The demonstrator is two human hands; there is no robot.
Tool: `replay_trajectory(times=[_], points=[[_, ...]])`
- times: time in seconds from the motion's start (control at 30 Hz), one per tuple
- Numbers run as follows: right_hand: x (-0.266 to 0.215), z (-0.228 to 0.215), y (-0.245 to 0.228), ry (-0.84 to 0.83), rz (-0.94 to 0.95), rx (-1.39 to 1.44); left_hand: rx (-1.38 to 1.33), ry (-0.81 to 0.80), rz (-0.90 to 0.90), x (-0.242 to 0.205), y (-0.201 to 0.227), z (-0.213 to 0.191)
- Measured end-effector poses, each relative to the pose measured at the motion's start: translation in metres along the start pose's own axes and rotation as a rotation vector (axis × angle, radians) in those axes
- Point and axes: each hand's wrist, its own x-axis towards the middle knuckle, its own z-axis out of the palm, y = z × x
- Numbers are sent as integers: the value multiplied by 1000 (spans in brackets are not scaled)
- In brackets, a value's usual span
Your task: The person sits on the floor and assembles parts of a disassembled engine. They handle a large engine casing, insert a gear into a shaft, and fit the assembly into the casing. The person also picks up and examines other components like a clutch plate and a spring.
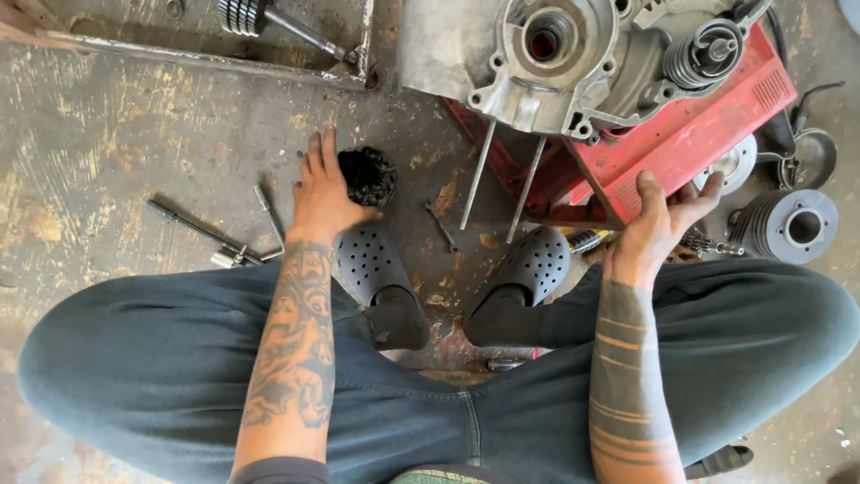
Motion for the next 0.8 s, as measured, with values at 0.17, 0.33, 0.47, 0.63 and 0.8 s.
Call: replay_trajectory(times=[0.17, 0.33, 0.47, 0.63, 0.8], points=[[-11, 10, -27, 89, -257, -47, -133, 62, -151, -14, 22, 5], [-70, 43, -81, -54, -693, -73, -907, 275, -602, -18, -11, -12], [-141, 111, -17, -924, -574, -310, -1141, 281, -774, 12, -64, 29], [-135, 142, 163, -792, 1038, -126, -1309, 68, -878, 4, -43, 52], [-110, 232, 113, -556, 1243, 52, -1623, -29, -791, 18, -35, 52]])
